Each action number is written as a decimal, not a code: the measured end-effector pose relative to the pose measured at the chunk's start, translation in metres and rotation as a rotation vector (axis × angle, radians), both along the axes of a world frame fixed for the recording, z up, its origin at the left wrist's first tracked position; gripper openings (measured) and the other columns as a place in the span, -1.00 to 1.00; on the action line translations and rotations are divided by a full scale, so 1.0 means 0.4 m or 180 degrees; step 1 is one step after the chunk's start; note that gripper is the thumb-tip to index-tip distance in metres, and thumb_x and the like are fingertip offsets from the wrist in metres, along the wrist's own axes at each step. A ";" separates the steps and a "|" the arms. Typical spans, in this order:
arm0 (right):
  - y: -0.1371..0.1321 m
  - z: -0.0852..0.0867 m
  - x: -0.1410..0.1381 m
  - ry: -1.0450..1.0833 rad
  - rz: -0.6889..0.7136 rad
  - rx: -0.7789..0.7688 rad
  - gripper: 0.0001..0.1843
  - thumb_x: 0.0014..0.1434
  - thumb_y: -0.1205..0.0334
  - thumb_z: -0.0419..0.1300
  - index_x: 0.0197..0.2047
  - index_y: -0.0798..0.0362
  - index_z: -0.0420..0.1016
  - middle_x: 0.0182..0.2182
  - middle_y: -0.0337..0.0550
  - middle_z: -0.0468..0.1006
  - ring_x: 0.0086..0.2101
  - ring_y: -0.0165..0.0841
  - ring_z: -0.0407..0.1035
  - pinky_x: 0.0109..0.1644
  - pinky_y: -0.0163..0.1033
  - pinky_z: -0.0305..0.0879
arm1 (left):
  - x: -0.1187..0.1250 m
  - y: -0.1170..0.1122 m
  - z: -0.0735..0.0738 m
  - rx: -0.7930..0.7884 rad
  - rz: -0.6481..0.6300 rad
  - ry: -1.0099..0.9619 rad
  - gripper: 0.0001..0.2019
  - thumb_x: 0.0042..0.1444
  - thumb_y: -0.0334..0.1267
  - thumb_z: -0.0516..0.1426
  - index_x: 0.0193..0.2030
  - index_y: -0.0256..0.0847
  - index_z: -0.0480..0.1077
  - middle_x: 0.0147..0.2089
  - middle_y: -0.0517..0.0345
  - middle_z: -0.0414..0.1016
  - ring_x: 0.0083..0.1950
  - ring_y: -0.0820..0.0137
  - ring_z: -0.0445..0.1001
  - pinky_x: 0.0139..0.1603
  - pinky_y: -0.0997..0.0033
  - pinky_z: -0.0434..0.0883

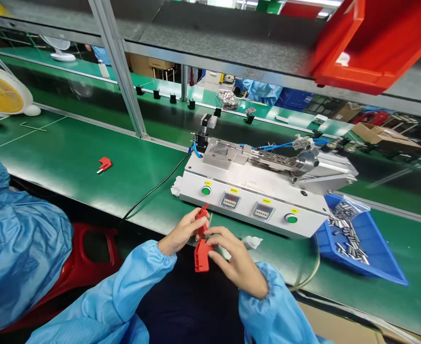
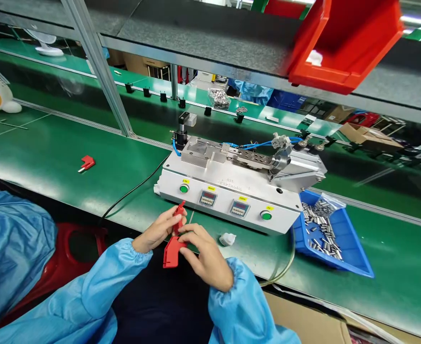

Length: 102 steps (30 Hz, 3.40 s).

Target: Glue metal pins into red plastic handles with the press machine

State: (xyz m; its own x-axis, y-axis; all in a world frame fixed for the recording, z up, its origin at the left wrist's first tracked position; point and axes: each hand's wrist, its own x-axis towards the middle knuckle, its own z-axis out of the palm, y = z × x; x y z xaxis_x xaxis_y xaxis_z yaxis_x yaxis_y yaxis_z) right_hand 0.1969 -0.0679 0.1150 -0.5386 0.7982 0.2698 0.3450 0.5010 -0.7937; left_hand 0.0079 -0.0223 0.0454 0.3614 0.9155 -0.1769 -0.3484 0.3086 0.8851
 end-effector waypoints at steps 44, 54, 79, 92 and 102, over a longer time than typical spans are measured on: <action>0.062 -0.264 0.018 -0.0539 -0.1384 0.0845 -0.81 0.49 0.26 0.07 -0.17 -0.04 0.48 -0.16 -0.11 0.62 -0.15 -0.19 0.45 -0.11 -0.09 0.32 | 0.108 0.421 0.424 0.2641 0.0428 0.5605 -0.74 0.38 -0.28 0.07 0.11 -0.26 0.45 0.11 -0.17 0.51 0.06 0.02 0.62 0.01 0.14 0.53; 0.057 -0.268 0.021 -0.0531 -0.1417 0.0799 -0.81 0.49 0.26 0.08 -0.19 -0.03 0.46 -0.17 -0.11 0.63 -0.16 -0.20 0.45 -0.13 -0.11 0.31 | 0.097 0.402 0.402 0.3012 0.0660 0.5762 -0.78 0.44 -0.31 0.03 0.06 -0.28 0.46 0.08 -0.17 0.52 0.16 0.08 0.50 0.03 0.21 0.49; 0.087 -0.044 0.321 -0.0142 -0.3138 0.1112 -0.70 0.36 -0.03 0.21 -0.09 0.00 0.61 -0.31 -0.11 0.49 -0.29 -0.25 0.43 -0.14 -0.08 0.49 | -0.083 0.196 0.160 0.2856 0.0110 0.3739 -0.87 0.30 -0.13 0.09 -0.19 -0.11 0.37 -0.33 0.20 0.53 -0.37 0.35 0.47 -0.33 0.39 0.33; 0.103 -0.043 0.387 0.0747 -0.3014 0.0124 -0.44 0.05 -0.29 0.47 -0.14 -0.02 0.54 -0.47 -0.24 0.49 -0.49 -0.33 0.40 -0.37 -0.17 0.44 | -0.074 0.199 0.175 0.2762 0.0118 0.3968 -0.97 0.27 -0.23 0.10 -0.21 -0.08 0.33 -0.35 0.25 0.54 -0.37 0.35 0.51 -0.35 0.42 0.30; 0.109 -0.070 0.366 0.0609 -0.3370 0.0380 -0.51 0.15 -0.23 0.39 -0.13 0.01 0.50 -0.48 -0.27 0.49 -0.49 -0.36 0.40 -0.35 -0.21 0.42 | -0.058 0.196 0.172 0.2608 0.0352 0.4128 -0.93 0.31 -0.21 0.13 -0.21 -0.10 0.35 -0.36 0.26 0.53 -0.37 0.35 0.49 -0.37 0.41 0.22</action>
